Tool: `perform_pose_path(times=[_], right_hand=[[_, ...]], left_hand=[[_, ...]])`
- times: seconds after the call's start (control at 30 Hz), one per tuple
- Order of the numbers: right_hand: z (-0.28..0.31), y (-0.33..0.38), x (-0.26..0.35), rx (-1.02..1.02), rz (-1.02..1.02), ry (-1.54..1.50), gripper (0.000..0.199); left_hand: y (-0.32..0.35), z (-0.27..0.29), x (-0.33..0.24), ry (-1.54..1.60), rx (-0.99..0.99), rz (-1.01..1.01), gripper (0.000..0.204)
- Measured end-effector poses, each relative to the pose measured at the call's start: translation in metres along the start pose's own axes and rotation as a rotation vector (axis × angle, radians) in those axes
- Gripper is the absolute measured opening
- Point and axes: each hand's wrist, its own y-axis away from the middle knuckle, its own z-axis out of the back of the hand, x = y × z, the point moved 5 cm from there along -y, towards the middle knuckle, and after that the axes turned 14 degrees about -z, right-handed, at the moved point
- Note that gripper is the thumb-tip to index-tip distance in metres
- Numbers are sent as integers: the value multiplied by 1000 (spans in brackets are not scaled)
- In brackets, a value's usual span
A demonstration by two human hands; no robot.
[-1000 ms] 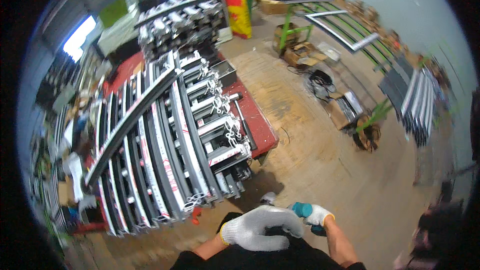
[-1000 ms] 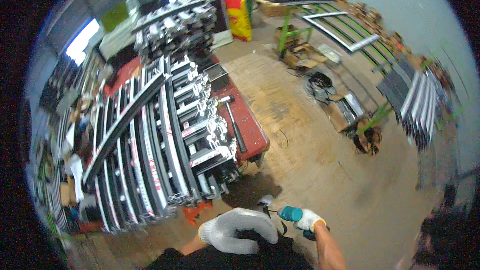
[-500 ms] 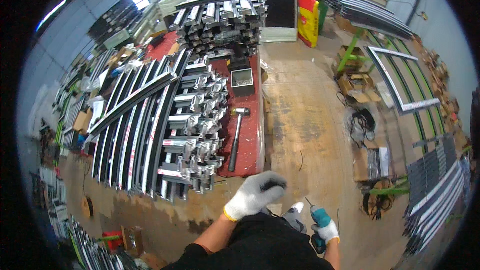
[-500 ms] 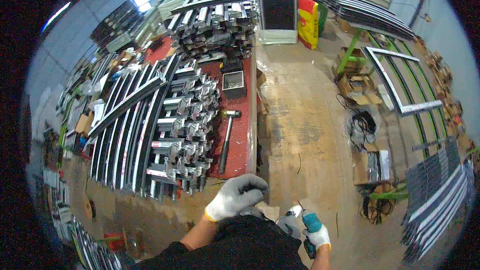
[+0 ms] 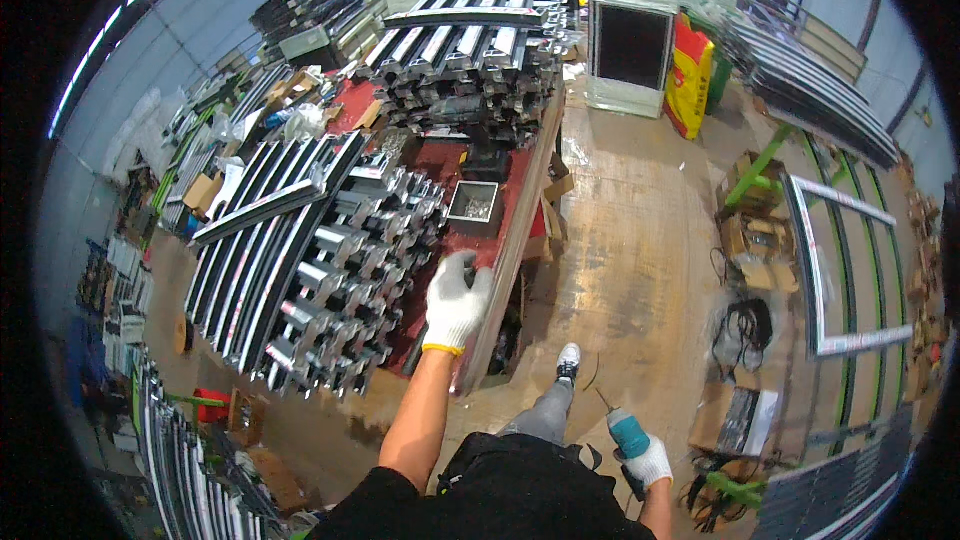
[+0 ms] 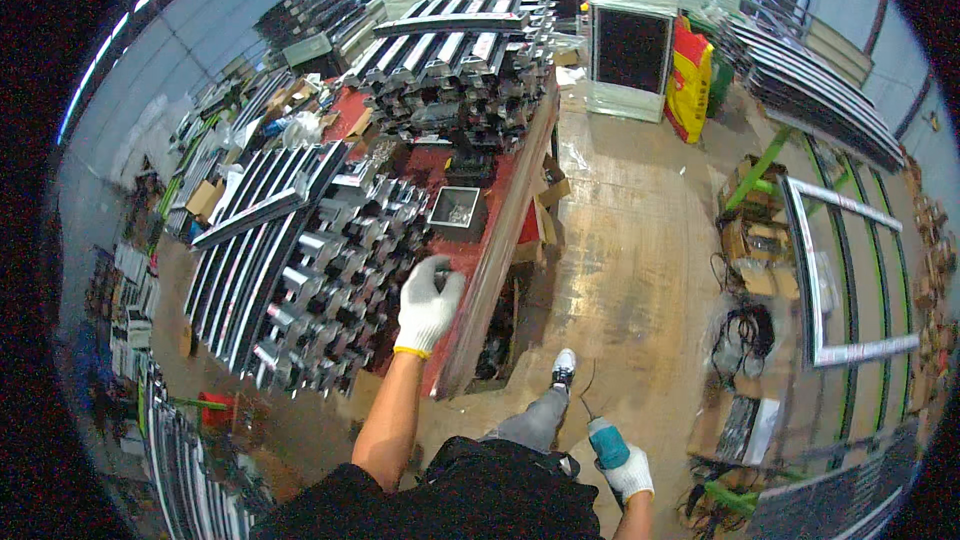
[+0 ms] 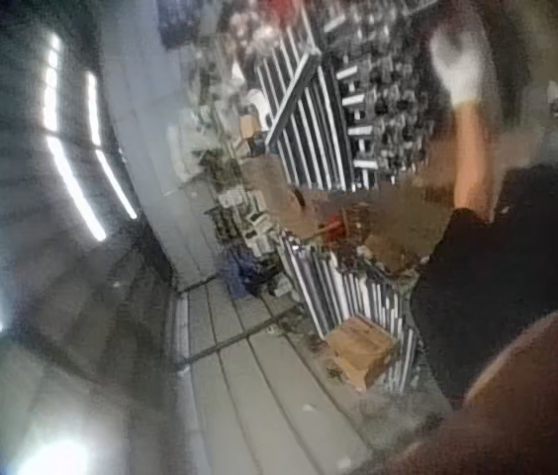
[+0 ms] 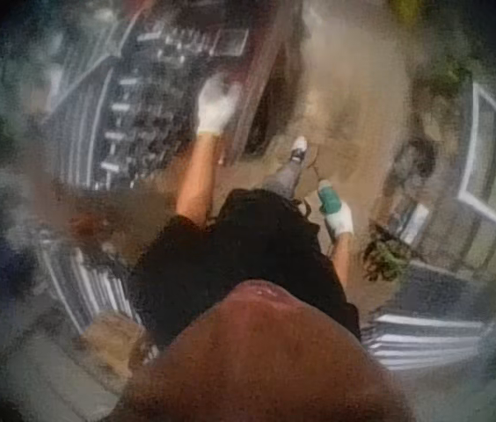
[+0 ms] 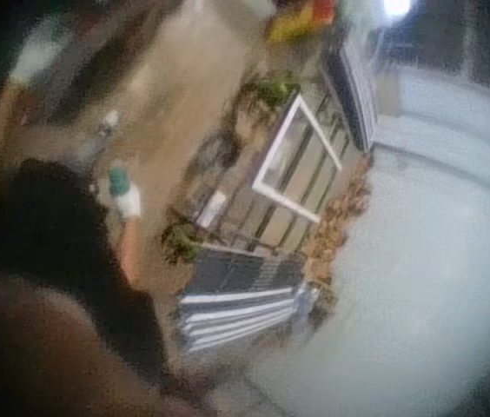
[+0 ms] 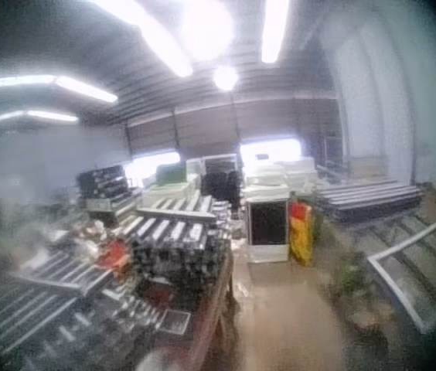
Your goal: The person uses a cordless drill to fasten screws into a stack of metal frame sections on a green workbench. They then lift the assembled stack and place it on a red table, pick up a separate rectangular metal frame, and set it on the workbench. The person walks to the red table, picks up a small container of screws, and returns to the workbench.
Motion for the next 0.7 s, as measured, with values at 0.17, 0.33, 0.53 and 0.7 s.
perform_pose_path(times=[0.17,0.33,0.53,0.7], right_hand=[[59,-82,32,-6,60,89,35],[133,-145,84,7,91,48,31],[195,-227,168,68,296,-133,24],[223,-280,260,26,878,100,22]], left_hand=[[-95,-58,44,-236,-108,21,58],[-124,-103,80,-374,154,155,35],[-108,-106,63,-461,55,68,21],[-66,-91,-12,-526,23,1,16]])
